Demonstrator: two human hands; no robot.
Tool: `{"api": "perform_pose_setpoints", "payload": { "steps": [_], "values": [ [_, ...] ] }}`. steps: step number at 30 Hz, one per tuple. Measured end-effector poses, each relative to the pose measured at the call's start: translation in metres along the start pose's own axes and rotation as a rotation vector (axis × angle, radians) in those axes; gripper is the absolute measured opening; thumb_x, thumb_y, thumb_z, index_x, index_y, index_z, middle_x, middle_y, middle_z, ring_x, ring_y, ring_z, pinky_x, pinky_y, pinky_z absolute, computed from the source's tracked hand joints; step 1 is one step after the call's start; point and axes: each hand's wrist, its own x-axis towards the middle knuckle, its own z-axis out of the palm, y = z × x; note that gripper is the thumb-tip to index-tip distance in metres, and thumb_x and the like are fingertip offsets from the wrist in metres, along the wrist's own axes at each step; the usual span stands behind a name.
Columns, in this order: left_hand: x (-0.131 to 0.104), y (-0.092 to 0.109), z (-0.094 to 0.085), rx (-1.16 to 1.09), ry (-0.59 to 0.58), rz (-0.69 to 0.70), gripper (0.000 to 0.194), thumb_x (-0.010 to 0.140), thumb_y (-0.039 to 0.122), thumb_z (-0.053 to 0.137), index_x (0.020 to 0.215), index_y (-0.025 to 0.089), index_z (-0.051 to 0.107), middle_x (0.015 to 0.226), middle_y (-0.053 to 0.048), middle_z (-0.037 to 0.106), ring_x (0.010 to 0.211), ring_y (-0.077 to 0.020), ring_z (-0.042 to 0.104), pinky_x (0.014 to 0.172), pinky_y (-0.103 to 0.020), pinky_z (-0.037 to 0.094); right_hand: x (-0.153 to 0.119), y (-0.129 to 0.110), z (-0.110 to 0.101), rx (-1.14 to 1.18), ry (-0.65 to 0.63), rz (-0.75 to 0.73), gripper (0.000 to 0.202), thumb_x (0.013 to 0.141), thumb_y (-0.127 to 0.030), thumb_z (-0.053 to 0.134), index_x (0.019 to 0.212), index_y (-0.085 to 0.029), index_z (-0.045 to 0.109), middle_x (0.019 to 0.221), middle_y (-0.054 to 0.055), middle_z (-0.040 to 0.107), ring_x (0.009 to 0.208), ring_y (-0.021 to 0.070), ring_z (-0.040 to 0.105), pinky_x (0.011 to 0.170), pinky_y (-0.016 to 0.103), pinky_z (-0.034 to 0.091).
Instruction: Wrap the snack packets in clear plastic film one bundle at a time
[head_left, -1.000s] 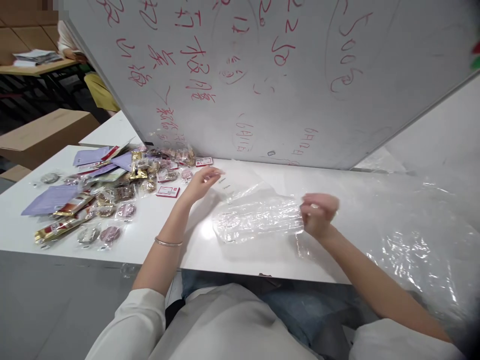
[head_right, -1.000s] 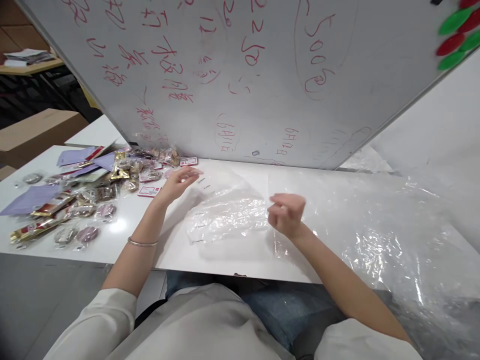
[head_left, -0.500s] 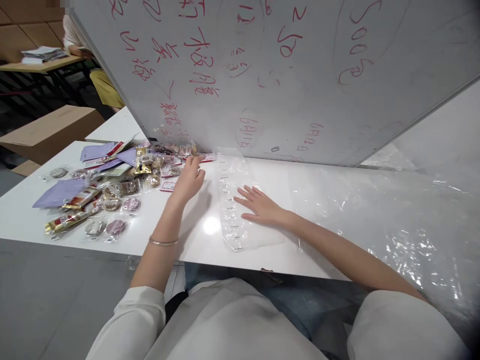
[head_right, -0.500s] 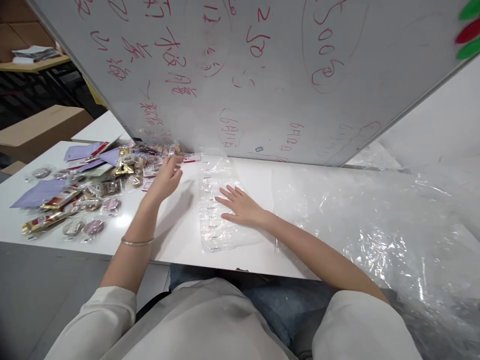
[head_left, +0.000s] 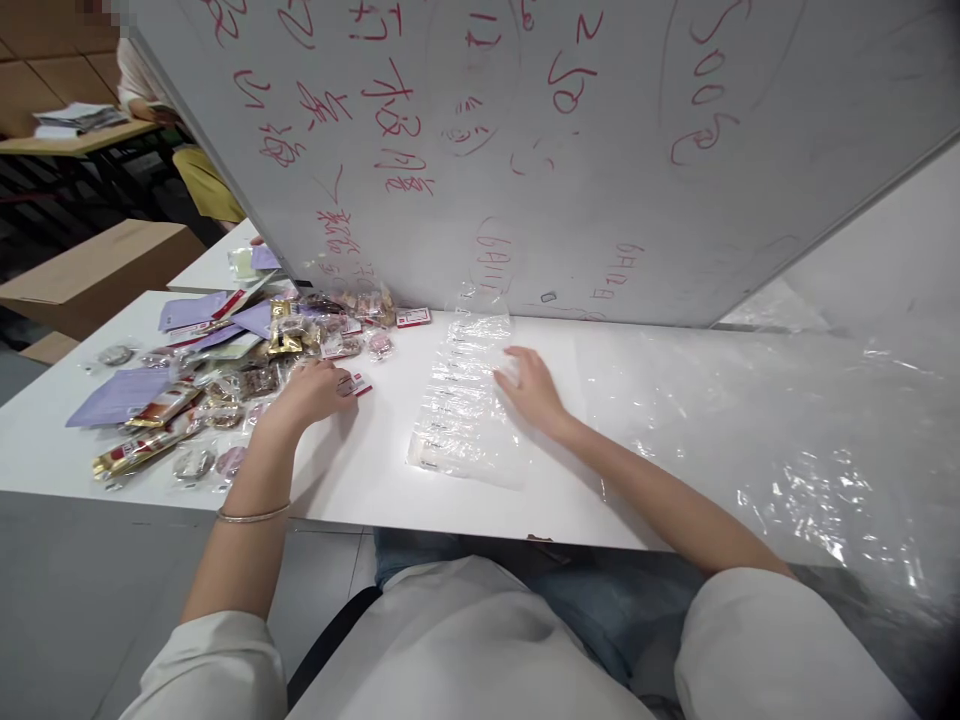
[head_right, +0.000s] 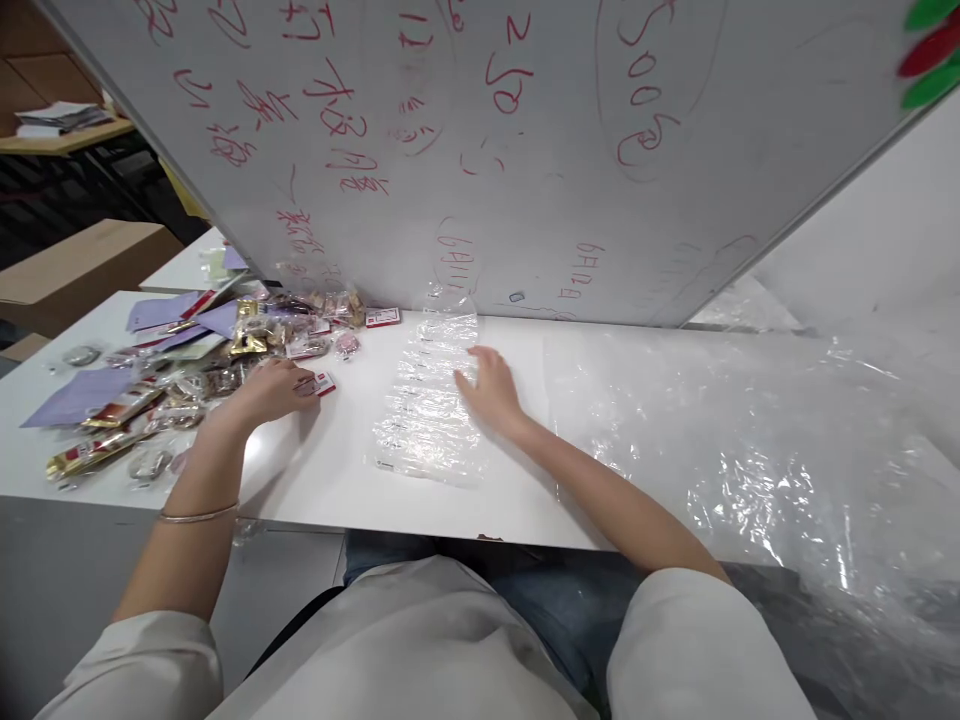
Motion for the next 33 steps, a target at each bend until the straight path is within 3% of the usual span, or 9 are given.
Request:
{"api": "perform_pose_setpoints", "payload": {
  "steps": [4,9,13,18,23,26,30,31,33],
  "values": [
    [-0.012,0.033,-0.012,-0.292,0.133,0.212,0.046,0.088,0.045,0.053,0.121,0.015,0.062,0.114,-0.014,0.06,0.086,-0.0238,0.062,0.076,-0.035,0.049,0.03,0.02,-0.031,0.281,0.036,0.362,0.072,0.08,-0.043,0.065,0.144,-0.019,0.041,0.148,0.018,0.045,0.124,0.0294,0.054,0.103,0.045,0.044],
    [-0.011,0.12,-0.014,-0.562,0.105,0.783,0.042,0.092,0.039,0.056,0.129,0.02,0.059,0.117,-0.01,0.058,0.094,-0.0202,0.062,0.083,-0.031,0.05,0.067,0.02,-0.035,0.381,-0.079,0.396,0.079,0.07,-0.043,0.077,0.139,-0.021,0.047,0.147,0.016,0.049,0.109,0.0243,0.06,0.092,0.037,0.048],
    [0.002,0.157,0.006,-0.51,0.159,0.913,0.035,0.096,0.028,0.053,0.128,0.018,0.061,0.112,-0.012,0.061,0.102,-0.0237,0.06,0.088,-0.035,0.05,0.085,0.011,-0.026,0.475,-0.167,0.352,0.042,0.069,-0.036,0.076,0.105,-0.017,0.064,0.108,0.009,0.068,0.094,0.0201,0.06,0.087,0.034,0.047],
    [0.005,0.151,0.021,-0.582,0.159,0.924,0.039,0.1,0.035,0.049,0.135,0.02,0.057,0.122,-0.014,0.057,0.124,-0.027,0.055,0.1,-0.038,0.046,0.08,0.001,-0.027,0.631,-0.312,0.271,0.023,0.068,-0.028,0.076,0.082,-0.019,0.06,0.09,0.003,0.066,0.085,0.0156,0.061,0.079,0.03,0.05],
    [0.003,0.149,0.023,-0.608,0.12,0.904,0.041,0.1,0.036,0.049,0.137,0.018,0.057,0.125,-0.016,0.056,0.129,-0.0289,0.053,0.102,-0.037,0.045,0.077,-0.003,-0.057,0.718,-0.404,0.253,0.045,0.069,-0.024,0.081,0.107,-0.019,0.057,0.099,0.006,0.067,0.077,0.0138,0.06,0.066,0.027,0.05],
    [0.004,0.152,0.024,-0.621,0.106,0.894,0.041,0.1,0.034,0.049,0.137,0.018,0.057,0.127,-0.016,0.056,0.13,-0.0295,0.053,0.102,-0.038,0.046,0.079,-0.002,-0.077,0.48,-0.186,0.247,0.064,0.071,-0.024,0.08,0.127,-0.018,0.05,0.099,0.007,0.066,0.08,0.0164,0.061,0.07,0.031,0.053],
    [0.0,0.146,0.015,-0.624,0.098,0.864,0.044,0.099,0.037,0.051,0.139,0.019,0.054,0.143,-0.016,0.052,0.14,-0.0308,0.044,0.11,-0.043,0.041,0.05,-0.004,-0.087,-0.133,0.252,0.022,0.072,0.079,-0.022,0.069,0.144,-0.016,0.039,0.135,0.019,0.053,0.122,0.0322,0.055,0.101,0.054,0.046],
    [-0.002,0.141,0.01,-0.64,0.099,0.844,0.044,0.1,0.037,0.049,0.14,0.021,0.052,0.147,-0.015,0.049,0.142,-0.0294,0.041,0.113,-0.044,0.039,0.035,-0.005,-0.085,-0.261,0.263,-0.092,0.071,0.081,-0.023,0.067,0.146,-0.016,0.039,0.143,0.02,0.048,0.13,0.0349,0.048,0.107,0.057,0.04],
    [-0.008,0.126,0.0,-0.683,0.092,0.792,0.041,0.103,0.033,0.04,0.14,0.022,0.051,0.151,-0.011,0.047,0.145,-0.0244,0.038,0.117,-0.042,0.035,-0.001,-0.007,-0.079,-0.377,0.069,-0.34,0.066,0.086,-0.03,0.063,0.147,-0.017,0.042,0.148,0.019,0.047,0.137,0.0352,0.044,0.111,0.058,0.037]
  ]
}}
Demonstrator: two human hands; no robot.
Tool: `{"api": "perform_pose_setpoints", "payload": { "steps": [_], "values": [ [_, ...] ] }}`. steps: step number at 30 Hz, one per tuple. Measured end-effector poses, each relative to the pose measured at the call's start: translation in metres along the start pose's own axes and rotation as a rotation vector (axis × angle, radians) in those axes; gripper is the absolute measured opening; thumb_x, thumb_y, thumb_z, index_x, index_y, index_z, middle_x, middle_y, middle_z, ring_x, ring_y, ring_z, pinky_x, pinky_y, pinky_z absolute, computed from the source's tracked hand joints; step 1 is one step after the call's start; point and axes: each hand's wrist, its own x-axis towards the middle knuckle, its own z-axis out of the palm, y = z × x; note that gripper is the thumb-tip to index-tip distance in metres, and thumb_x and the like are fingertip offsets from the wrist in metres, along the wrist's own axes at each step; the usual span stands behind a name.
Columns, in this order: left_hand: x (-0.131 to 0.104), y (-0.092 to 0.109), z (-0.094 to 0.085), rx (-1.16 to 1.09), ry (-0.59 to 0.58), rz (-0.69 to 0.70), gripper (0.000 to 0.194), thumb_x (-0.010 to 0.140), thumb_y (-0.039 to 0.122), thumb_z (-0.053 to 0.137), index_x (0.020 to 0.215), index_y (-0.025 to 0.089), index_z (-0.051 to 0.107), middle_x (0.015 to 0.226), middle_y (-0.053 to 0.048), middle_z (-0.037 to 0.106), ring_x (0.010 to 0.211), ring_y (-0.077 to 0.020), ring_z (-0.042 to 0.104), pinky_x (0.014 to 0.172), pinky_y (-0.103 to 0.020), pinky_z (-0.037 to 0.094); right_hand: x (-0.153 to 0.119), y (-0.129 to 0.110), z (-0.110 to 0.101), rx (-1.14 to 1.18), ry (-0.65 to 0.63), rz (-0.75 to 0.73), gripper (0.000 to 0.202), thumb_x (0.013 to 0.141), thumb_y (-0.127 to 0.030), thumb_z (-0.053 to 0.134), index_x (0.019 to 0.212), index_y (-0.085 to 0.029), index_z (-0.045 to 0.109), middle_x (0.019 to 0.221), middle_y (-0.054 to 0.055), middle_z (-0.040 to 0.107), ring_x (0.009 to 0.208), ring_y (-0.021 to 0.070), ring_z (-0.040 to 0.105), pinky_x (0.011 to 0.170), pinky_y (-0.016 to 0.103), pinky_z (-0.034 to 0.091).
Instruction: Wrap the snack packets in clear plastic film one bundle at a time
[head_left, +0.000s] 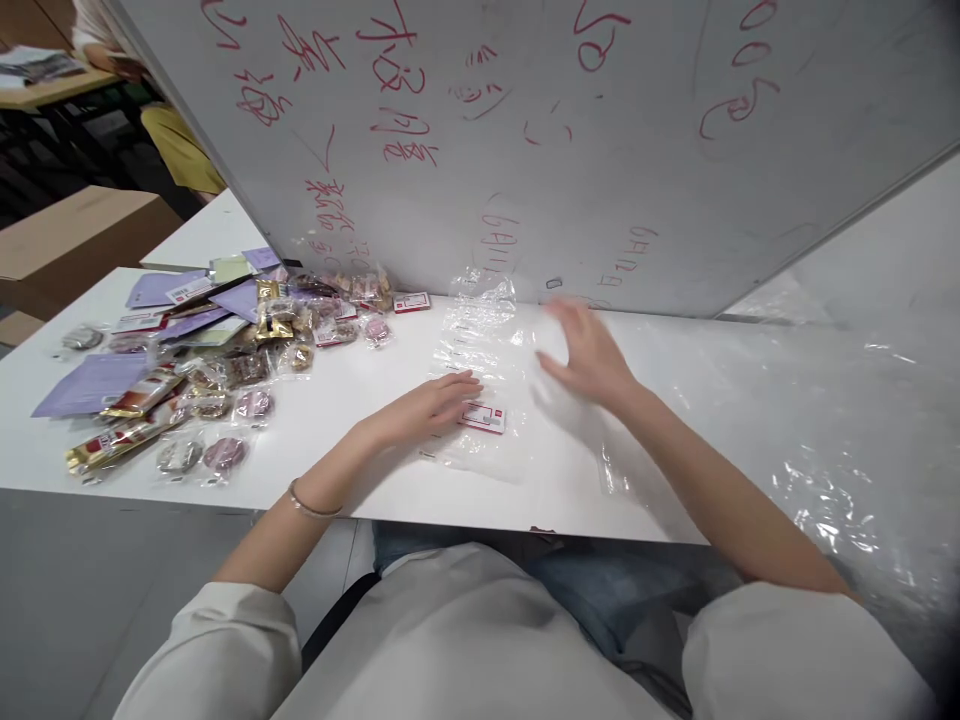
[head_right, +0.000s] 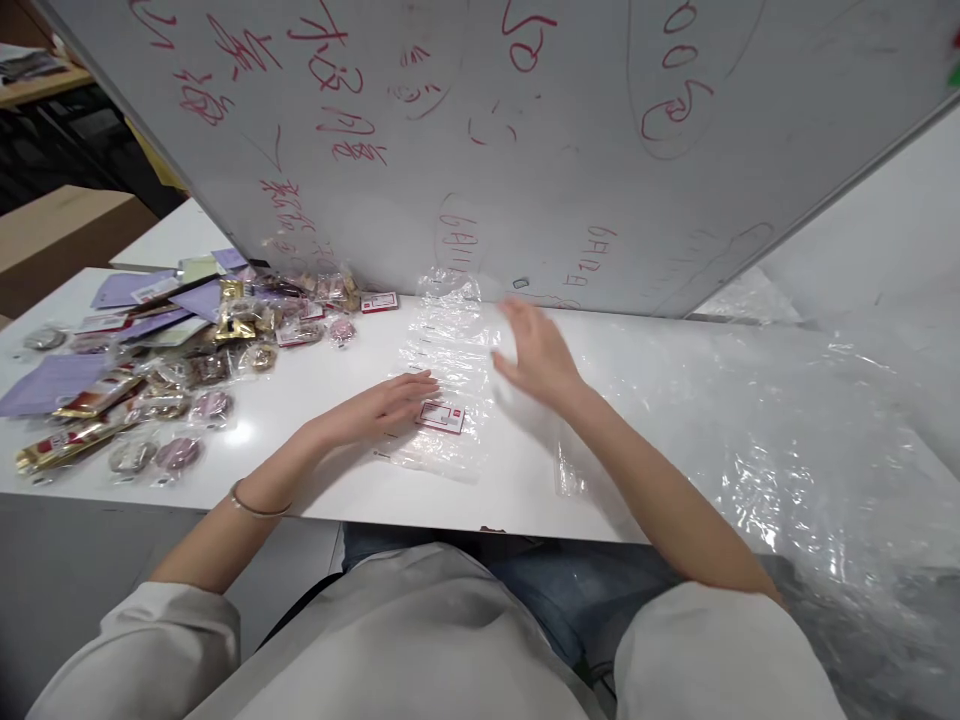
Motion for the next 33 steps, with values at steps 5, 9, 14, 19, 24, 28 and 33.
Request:
{"api": "perform_pose_setpoints", "payload": {
  "steps": [5,9,14,19,24,28,33],
  "values": [
    [-0.032,-0.017,-0.03,0.04,-0.117,-0.101,0.051,0.093,0.014,0.041,0.143,0.021,0.049,0.155,-0.009,0.044,0.146,-0.023,0.036,0.118,-0.042,0.034,-0.066,-0.038,0.018,0.116,-0.456,-0.284,0.075,0.089,-0.051,0.061,0.153,-0.02,0.037,0.157,0.015,0.04,0.143,0.0302,0.04,0.116,0.051,0.036],
    [-0.046,-0.036,-0.036,0.09,-0.258,-0.024,0.07,0.083,0.014,0.059,0.15,0.029,0.041,0.16,-0.006,0.036,0.149,-0.0266,0.03,0.12,-0.047,0.03,-0.072,-0.057,0.039,0.088,-0.567,-0.317,0.087,0.086,-0.062,0.059,0.155,-0.016,0.033,0.162,0.017,0.026,0.15,0.0327,0.024,0.121,0.055,0.023],
    [-0.048,-0.037,-0.035,0.089,-0.233,0.012,0.061,0.088,0.031,0.067,0.146,0.033,0.047,0.154,-0.005,0.046,0.145,-0.0239,0.038,0.116,-0.042,0.036,-0.064,-0.075,0.054,-0.109,-0.551,-0.335,0.085,0.084,-0.049,0.062,0.151,-0.002,0.037,0.158,0.027,0.031,0.148,0.0425,0.025,0.12,0.059,0.019],
    [-0.046,-0.03,-0.017,0.294,-0.075,-0.004,0.038,0.098,0.031,0.049,0.134,0.025,0.059,0.145,-0.008,0.056,0.133,-0.0249,0.053,0.108,-0.043,0.042,-0.059,-0.083,0.057,-0.256,-0.553,-0.348,0.067,0.083,-0.014,0.052,0.148,-0.003,0.041,0.153,0.025,0.042,0.14,0.0395,0.042,0.116,0.054,0.03],
    [-0.043,-0.03,-0.002,0.39,0.009,0.036,0.033,0.1,0.028,0.047,0.127,0.023,0.065,0.135,-0.01,0.064,0.128,-0.0262,0.057,0.102,-0.043,0.046,-0.055,-0.087,0.063,-0.307,-0.527,-0.334,0.06,0.088,-0.009,0.045,0.146,0.002,0.041,0.149,0.027,0.045,0.135,0.0397,0.048,0.113,0.052,0.036],
    [-0.039,-0.033,-0.005,0.275,0.06,0.061,0.032,0.101,0.032,0.046,0.122,0.026,0.069,0.128,-0.01,0.068,0.124,-0.0272,0.06,0.102,-0.046,0.047,-0.05,-0.087,0.061,-0.195,-0.494,-0.226,0.045,0.094,-0.004,0.033,0.132,-0.004,0.056,0.143,0.026,0.053,0.13,0.0341,0.055,0.109,0.049,0.04],
    [-0.038,-0.027,-0.009,-0.049,0.211,-0.041,0.03,0.101,0.037,0.045,0.11,0.023,0.07,0.117,-0.007,0.071,0.108,-0.0219,0.067,0.093,-0.038,0.053,-0.026,-0.071,0.035,0.042,-0.606,-0.036,0.031,0.102,-0.033,0.036,0.098,-0.02,0.064,0.093,0.011,0.073,0.081,0.0258,0.067,0.07,0.035,0.047]
  ]
}}
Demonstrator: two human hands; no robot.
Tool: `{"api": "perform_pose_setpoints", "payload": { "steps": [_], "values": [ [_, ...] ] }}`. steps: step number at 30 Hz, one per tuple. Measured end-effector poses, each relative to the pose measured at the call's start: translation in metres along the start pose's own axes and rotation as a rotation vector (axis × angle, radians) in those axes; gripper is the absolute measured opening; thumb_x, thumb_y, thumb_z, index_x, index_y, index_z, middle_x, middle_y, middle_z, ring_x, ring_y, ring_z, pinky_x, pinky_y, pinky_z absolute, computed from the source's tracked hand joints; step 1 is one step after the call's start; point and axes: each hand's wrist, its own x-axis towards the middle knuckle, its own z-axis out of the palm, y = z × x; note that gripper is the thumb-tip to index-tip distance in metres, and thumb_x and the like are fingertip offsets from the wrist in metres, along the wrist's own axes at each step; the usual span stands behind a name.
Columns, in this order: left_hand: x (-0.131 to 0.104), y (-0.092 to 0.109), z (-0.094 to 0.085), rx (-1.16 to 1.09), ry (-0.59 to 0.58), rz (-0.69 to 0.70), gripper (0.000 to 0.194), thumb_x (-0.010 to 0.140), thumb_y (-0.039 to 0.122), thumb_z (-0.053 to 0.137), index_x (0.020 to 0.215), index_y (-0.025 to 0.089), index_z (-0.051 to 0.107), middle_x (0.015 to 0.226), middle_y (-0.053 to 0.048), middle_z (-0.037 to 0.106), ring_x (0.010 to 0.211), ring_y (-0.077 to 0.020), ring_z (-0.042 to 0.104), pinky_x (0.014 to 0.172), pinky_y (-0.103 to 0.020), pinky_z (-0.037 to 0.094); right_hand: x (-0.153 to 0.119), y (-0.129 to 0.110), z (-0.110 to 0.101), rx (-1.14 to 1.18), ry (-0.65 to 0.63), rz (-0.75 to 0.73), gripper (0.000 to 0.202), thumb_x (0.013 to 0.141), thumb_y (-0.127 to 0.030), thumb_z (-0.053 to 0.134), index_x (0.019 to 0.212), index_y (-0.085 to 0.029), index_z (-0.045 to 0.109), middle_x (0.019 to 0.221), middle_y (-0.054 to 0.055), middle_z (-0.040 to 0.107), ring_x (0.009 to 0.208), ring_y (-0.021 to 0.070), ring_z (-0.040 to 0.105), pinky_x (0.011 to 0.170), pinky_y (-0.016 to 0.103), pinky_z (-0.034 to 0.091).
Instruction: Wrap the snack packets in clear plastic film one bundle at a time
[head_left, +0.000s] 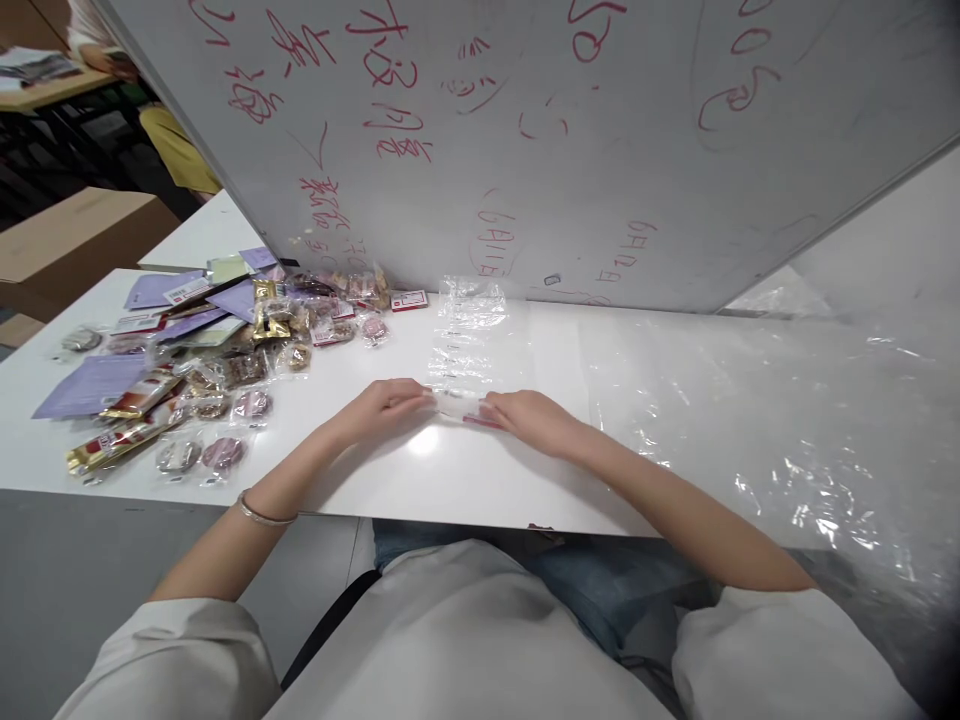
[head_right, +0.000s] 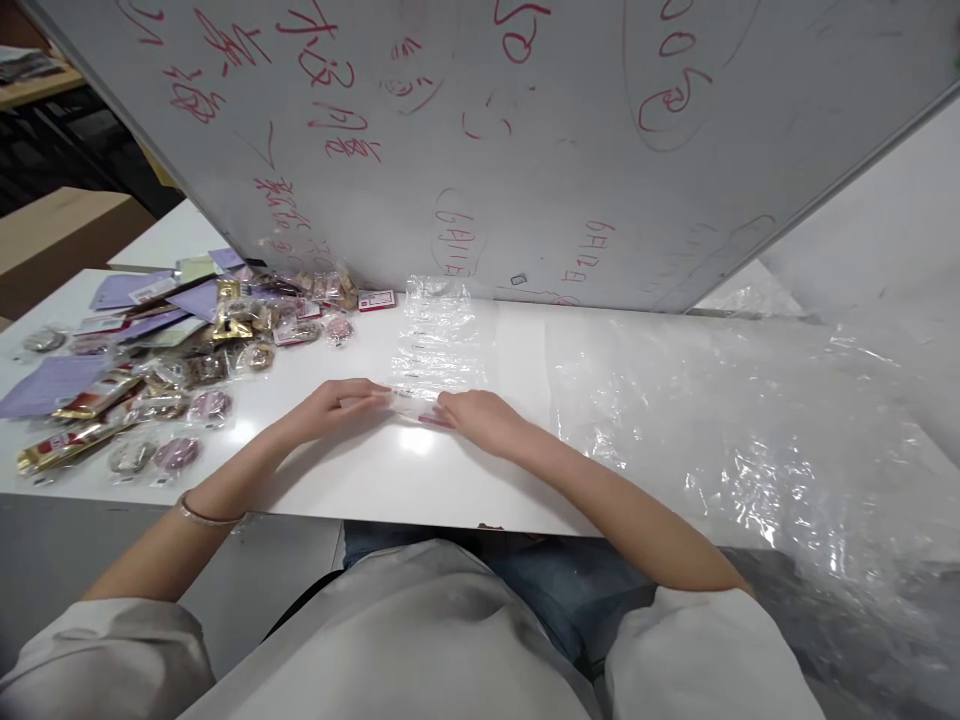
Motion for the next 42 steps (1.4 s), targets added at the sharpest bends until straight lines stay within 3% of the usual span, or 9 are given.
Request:
{"api": "perform_pose_setpoints", "payload": {
  "steps": [4,8,15,20,25,29,36,39,42],
  "values": [
    [-0.005,0.014,0.016,0.22,0.555,0.021,0.023,0.099,0.026,0.044,0.117,0.022,0.059,0.116,-0.011,0.066,0.113,-0.0234,0.062,0.097,-0.045,0.052,0.019,0.024,-0.019,0.285,-0.022,0.06,0.039,0.1,-0.043,0.037,0.075,-0.022,0.058,0.078,0.004,0.066,0.071,0.0188,0.058,0.067,0.03,0.039],
    [0.007,0.024,0.04,0.466,0.174,0.404,0.03,0.097,0.02,0.047,0.127,0.023,0.053,0.126,-0.012,0.064,0.121,-0.0242,0.06,0.101,-0.046,0.051,0.047,0.046,-0.017,0.49,-0.052,0.079,0.032,0.09,-0.045,0.05,0.076,-0.02,0.064,0.083,0.003,0.066,0.076,0.0176,0.056,0.069,0.029,0.038],
    [0.052,0.025,0.065,0.636,-0.019,0.277,0.03,0.101,0.022,0.04,0.124,0.01,0.055,0.124,-0.022,0.063,0.114,-0.0304,0.062,0.095,-0.049,0.052,0.069,0.055,-0.014,0.49,-0.131,0.07,0.036,0.088,-0.05,0.052,0.076,-0.019,0.067,0.069,-0.001,0.062,0.062,0.0132,0.05,0.06,0.027,0.036],
    [0.064,0.028,0.066,0.684,-0.128,0.239,0.035,0.093,0.007,0.037,0.121,0.003,0.058,0.112,-0.023,0.065,0.1,-0.0307,0.064,0.082,-0.044,0.054,0.071,0.05,-0.02,0.332,-0.015,0.146,0.024,0.087,-0.042,0.06,0.077,-0.02,0.065,0.074,0.003,0.066,0.067,0.0177,0.057,0.063,0.029,0.04],
    [0.075,0.028,0.057,0.586,-0.15,0.142,0.025,0.094,0.012,0.045,0.106,0.011,0.067,0.097,-0.015,0.07,0.094,-0.0267,0.065,0.079,-0.037,0.051,0.047,0.048,-0.024,0.145,0.25,0.124,0.033,0.088,-0.027,0.058,0.119,-0.017,0.063,0.123,0.017,0.065,0.117,0.0329,0.057,0.095,0.042,0.041],
    [0.08,0.023,0.043,0.47,-0.141,0.032,0.026,0.099,0.032,0.047,0.101,0.018,0.068,0.091,-0.009,0.073,0.089,-0.024,0.067,0.074,-0.033,0.049,0.013,0.051,-0.02,0.145,0.147,-0.192,0.057,0.085,-0.043,0.066,0.138,-0.025,0.053,0.138,0.008,0.061,0.121,0.0298,0.058,0.097,0.041,0.044],
    [0.077,0.018,0.044,0.306,-0.081,-0.127,0.036,0.101,0.041,0.046,0.132,0.023,0.052,0.101,-0.007,0.072,0.085,-0.0213,0.067,0.073,-0.032,0.048,0.015,0.058,-0.006,0.333,0.115,0.128,0.041,0.096,-0.053,0.047,0.126,-0.025,0.05,0.091,0.003,0.071,0.079,0.0223,0.066,0.072,0.033,0.045],
    [0.072,0.019,0.048,0.434,-0.036,0.065,0.032,0.098,0.036,0.052,0.125,0.021,0.06,0.124,-0.015,0.062,0.113,-0.0295,0.059,0.093,-0.045,0.047,0.025,0.059,0.004,0.156,0.221,0.234,0.034,0.095,-0.052,0.048,0.108,-0.022,0.055,0.087,0.006,0.069,0.077,0.0245,0.064,0.071,0.036,0.045],
    [0.068,0.018,0.045,0.425,-0.107,0.205,0.037,0.092,0.031,0.058,0.127,0.02,0.061,0.128,-0.015,0.06,0.117,-0.0299,0.058,0.097,-0.046,0.046,0.023,0.061,0.013,0.013,0.428,0.064,0.025,0.092,-0.043,0.054,0.099,-0.019,0.059,0.11,0.014,0.066,0.097,0.0288,0.064,0.084,0.042,0.046]
  ]
}}
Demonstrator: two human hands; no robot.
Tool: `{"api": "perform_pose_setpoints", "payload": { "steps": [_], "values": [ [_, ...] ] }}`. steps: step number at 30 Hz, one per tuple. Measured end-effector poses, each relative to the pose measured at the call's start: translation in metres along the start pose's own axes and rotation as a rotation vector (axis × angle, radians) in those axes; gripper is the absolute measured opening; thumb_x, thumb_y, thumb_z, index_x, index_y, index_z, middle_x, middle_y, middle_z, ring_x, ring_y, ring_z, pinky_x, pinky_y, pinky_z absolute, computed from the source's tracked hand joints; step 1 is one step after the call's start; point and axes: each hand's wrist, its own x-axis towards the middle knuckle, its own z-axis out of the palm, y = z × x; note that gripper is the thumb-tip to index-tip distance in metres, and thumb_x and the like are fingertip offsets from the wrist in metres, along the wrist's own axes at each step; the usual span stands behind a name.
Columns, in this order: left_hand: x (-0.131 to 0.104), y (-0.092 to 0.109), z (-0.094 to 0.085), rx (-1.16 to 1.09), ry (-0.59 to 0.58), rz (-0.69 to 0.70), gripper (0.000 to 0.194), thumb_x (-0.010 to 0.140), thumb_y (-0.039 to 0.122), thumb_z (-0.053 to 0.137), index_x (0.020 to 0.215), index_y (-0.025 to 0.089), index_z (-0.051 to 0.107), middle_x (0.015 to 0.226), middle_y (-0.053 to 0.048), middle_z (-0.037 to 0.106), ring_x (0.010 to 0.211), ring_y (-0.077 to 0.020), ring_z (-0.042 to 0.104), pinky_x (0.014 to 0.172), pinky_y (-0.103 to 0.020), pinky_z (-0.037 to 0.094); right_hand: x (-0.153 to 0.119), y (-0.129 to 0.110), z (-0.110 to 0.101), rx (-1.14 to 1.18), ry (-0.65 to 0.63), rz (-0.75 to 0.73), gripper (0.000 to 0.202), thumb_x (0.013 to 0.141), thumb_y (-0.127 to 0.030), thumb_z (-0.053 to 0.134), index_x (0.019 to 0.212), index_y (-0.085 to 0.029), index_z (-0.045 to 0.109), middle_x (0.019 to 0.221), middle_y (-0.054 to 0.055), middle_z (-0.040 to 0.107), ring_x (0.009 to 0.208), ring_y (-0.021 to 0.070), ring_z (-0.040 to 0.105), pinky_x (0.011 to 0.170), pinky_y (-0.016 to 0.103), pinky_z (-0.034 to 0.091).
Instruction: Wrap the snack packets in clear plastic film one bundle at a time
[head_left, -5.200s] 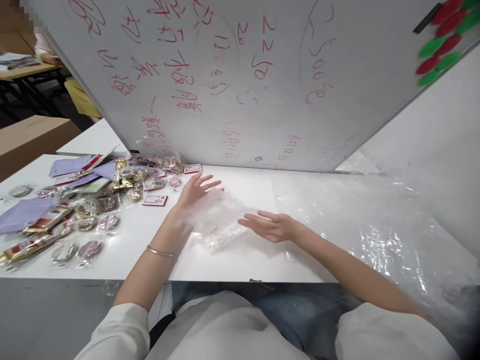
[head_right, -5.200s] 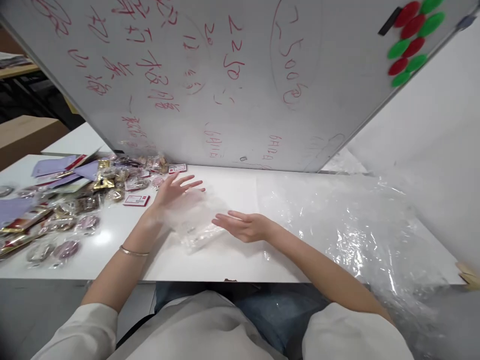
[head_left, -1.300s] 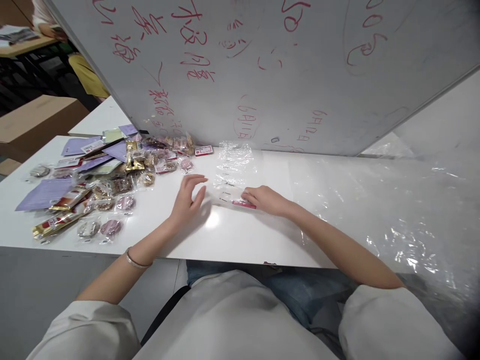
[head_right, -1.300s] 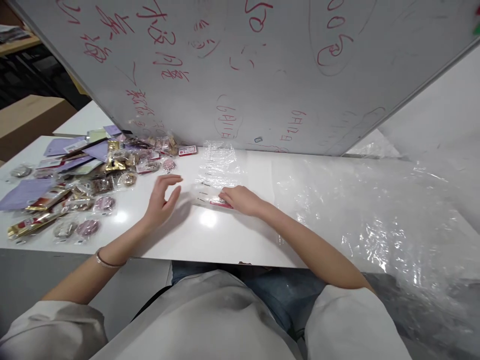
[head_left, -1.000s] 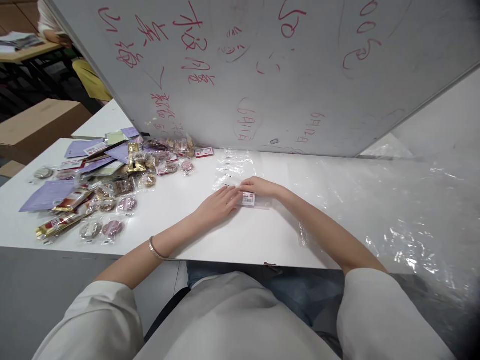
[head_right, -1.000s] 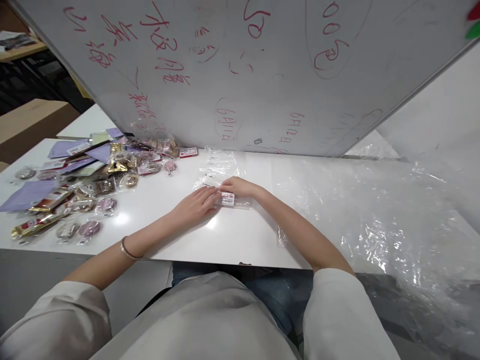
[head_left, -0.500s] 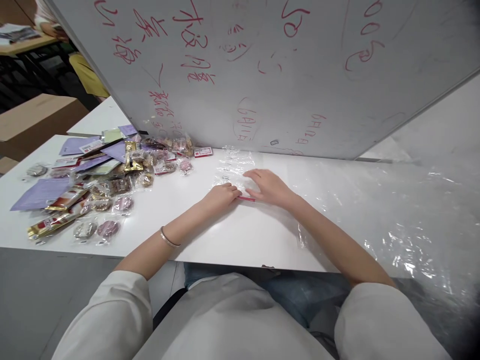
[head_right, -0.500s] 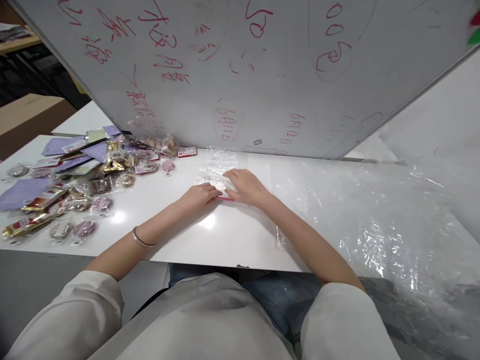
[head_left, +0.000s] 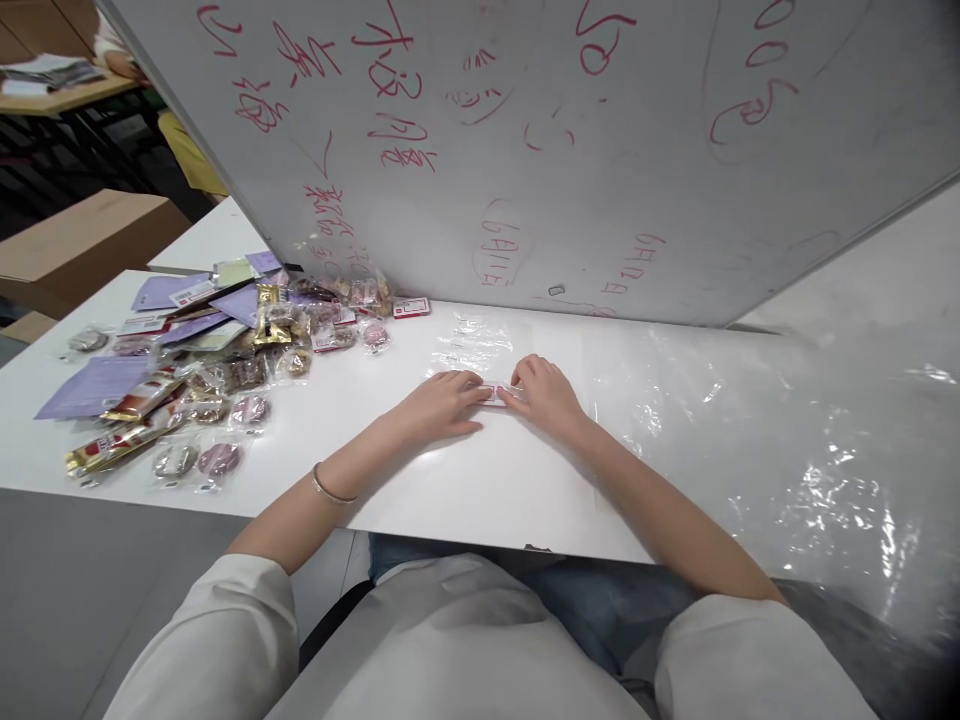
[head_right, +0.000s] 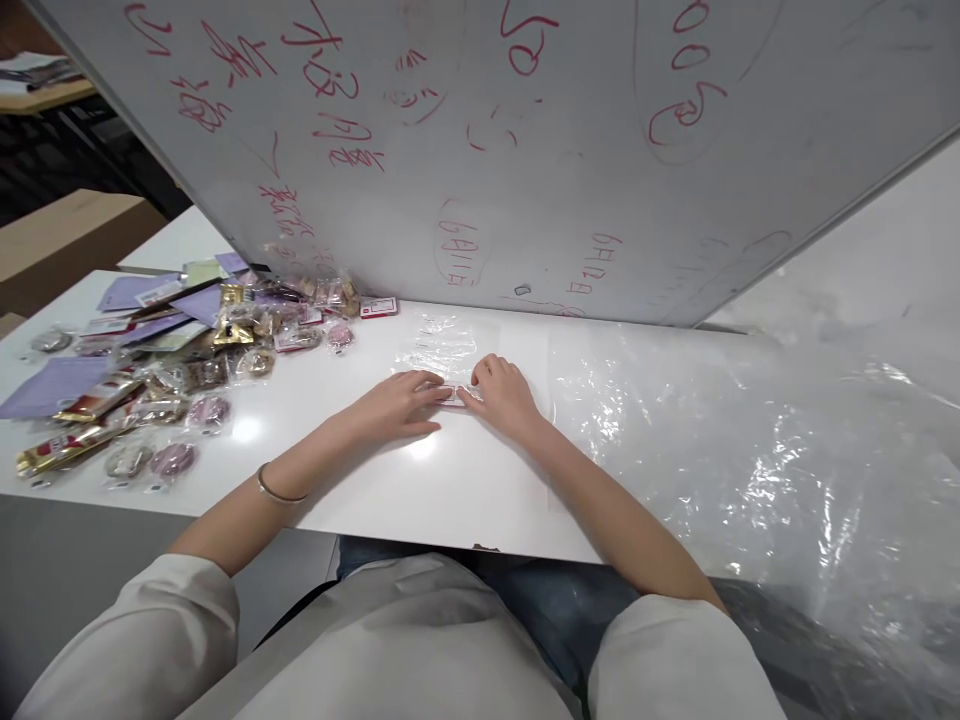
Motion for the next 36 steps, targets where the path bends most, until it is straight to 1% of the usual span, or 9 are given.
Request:
{"api": "perform_pose_setpoints", "payload": {
  "steps": [3,5,11,15,18,20,27,32,36],
  "values": [
    [-0.003,-0.007,-0.006,-0.063,-0.023,-0.085,0.043,0.089,0.015,0.05,0.131,0.02,0.059,0.126,-0.014,0.063,0.106,-0.025,0.064,0.088,-0.039,0.051,-0.007,0.003,0.0,0.127,-0.026,-0.306,0.037,0.086,-0.038,0.064,0.119,-0.021,0.058,0.13,0.012,0.062,0.114,0.0279,0.06,0.095,0.043,0.046],
    [-0.004,-0.012,-0.01,-0.123,-0.04,-0.145,0.041,0.089,0.015,0.049,0.128,0.019,0.061,0.121,-0.012,0.068,0.104,-0.0246,0.065,0.087,-0.038,0.051,-0.009,0.006,-0.002,0.198,-0.087,-0.358,0.039,0.09,-0.038,0.061,0.127,-0.026,0.056,0.125,0.007,0.066,0.109,0.025,0.063,0.092,0.04,0.048],
    [-0.006,-0.028,-0.01,-0.377,0.034,-0.33,0.038,0.097,0.037,0.05,0.131,0.022,0.058,0.114,-0.01,0.068,0.092,-0.0207,0.066,0.081,-0.034,0.052,0.001,0.015,0.001,0.108,-0.064,0.117,0.029,0.097,-0.047,0.049,0.106,-0.024,0.063,0.076,0.003,0.069,0.078,0.0246,0.065,0.077,0.039,0.048],
    [-0.006,-0.03,-0.006,-0.154,0.128,-0.182,0.032,0.091,0.038,0.062,0.118,0.023,0.069,0.122,-0.014,0.062,0.118,-0.0311,0.055,0.1,-0.049,0.043,0.0,0.016,0.005,-0.001,0.131,-0.006,0.024,0.089,-0.034,0.058,0.107,-0.018,0.063,0.112,0.014,0.069,0.107,0.0303,0.062,0.093,0.046,0.046],
    [-0.01,-0.028,-0.012,-0.216,-0.003,-0.072,0.043,0.088,0.032,0.063,0.13,0.024,0.063,0.126,-0.012,0.062,0.119,-0.0289,0.056,0.101,-0.045,0.045,-0.007,0.012,0.005,0.121,0.01,-0.27,0.043,0.089,-0.034,0.06,0.129,-0.022,0.056,0.137,0.011,0.06,0.125,0.0285,0.056,0.102,0.046,0.045],
    [-0.012,-0.028,-0.016,-0.284,-0.022,-0.097,0.045,0.09,0.025,0.056,0.134,0.022,0.06,0.13,-0.012,0.062,0.115,-0.0249,0.06,0.099,-0.039,0.047,-0.011,0.009,0.004,0.182,-0.06,-0.323,0.046,0.09,-0.04,0.061,0.133,-0.025,0.055,0.136,0.008,0.062,0.124,0.0272,0.058,0.103,0.045,0.045],
    [-0.004,-0.033,-0.006,-0.497,0.068,-0.388,0.04,0.096,0.039,0.052,0.13,0.02,0.057,0.106,-0.007,0.071,0.084,-0.0187,0.067,0.076,-0.031,0.052,-0.001,0.0,0.003,0.152,-0.034,0.198,0.024,0.1,-0.039,0.046,0.112,-0.024,0.06,0.088,0.001,0.074,0.074,0.0202,0.067,0.069,0.033,0.048],
    [0.003,-0.019,0.0,0.051,0.257,-0.204,0.025,0.096,0.03,0.05,0.107,0.017,0.068,0.111,-0.015,0.065,0.102,-0.0267,0.06,0.086,-0.042,0.046,0.001,-0.004,0.013,-0.204,0.119,0.178,0.019,0.097,-0.026,0.047,0.1,-0.017,0.064,0.097,0.012,0.071,0.091,0.0283,0.063,0.075,0.038,0.045],
    [-0.003,-0.006,-0.003,0.173,0.078,0.078,0.021,0.093,0.027,0.053,0.106,0.019,0.068,0.102,-0.011,0.067,0.094,-0.0241,0.06,0.082,-0.039,0.046,-0.003,-0.003,0.018,-0.21,0.206,-0.09,0.021,0.097,-0.022,0.046,0.106,-0.016,0.064,0.113,0.015,0.069,0.103,0.0281,0.062,0.085,0.04,0.047]
  ]
}}
